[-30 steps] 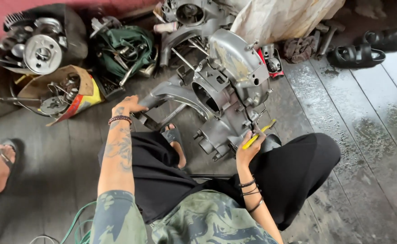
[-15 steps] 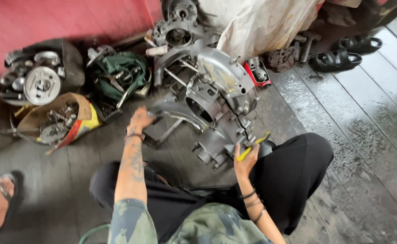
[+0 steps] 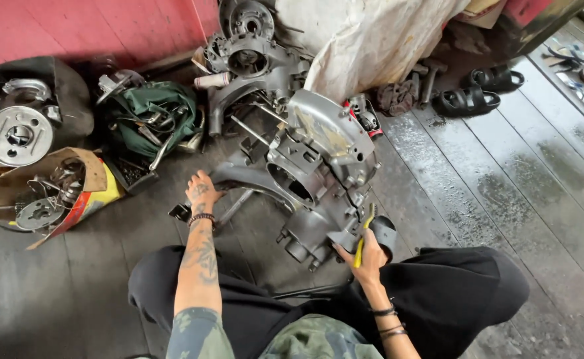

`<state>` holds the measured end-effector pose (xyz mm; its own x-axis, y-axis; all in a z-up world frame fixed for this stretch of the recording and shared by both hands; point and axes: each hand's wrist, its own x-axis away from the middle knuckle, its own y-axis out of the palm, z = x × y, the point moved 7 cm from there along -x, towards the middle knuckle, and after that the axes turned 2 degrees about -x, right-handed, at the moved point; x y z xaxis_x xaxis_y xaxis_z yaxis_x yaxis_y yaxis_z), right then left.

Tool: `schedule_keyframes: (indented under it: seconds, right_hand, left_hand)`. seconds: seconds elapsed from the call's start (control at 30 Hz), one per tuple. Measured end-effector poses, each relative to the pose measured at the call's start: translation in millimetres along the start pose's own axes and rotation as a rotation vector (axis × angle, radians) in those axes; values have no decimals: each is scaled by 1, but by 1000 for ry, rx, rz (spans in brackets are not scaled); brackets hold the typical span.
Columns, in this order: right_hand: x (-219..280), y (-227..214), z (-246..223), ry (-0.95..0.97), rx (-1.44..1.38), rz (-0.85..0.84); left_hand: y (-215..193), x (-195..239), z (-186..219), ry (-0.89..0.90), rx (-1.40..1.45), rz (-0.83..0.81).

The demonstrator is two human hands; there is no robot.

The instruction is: Cleaning a motorcycle engine casing using a brush and cleaning solution.

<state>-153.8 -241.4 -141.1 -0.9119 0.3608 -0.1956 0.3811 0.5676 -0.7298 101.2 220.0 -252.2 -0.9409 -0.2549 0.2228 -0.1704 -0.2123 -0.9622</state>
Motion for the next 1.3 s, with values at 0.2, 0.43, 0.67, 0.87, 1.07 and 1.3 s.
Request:
schedule_keyframes:
  seconds: [0.2,0.43,0.67,0.87,1.07,1.3]
  right_hand:
    - [18,-8,21,-36,-207,-18]
    - [24,-46,-20,-63,-249,-124]
    - [-12,-133,-42,-53,1,-176]
    - [-79,-212,-103,-187,-466,216]
    - [-130,-170,-184,-447,-368,14]
    - [-160,-128,-232,-789,-259,28]
  left_hand:
    - [6,19,-8,7,-43,-89]
    - [8,31,-1,-31,-71,-348]
    - [-120,24,120,545,-111,229]
    - [-204,81,250,765,1056,63]
    - [-162,89,278,705,1339,-190]
    - [-141,93,285,787,1509,-244]
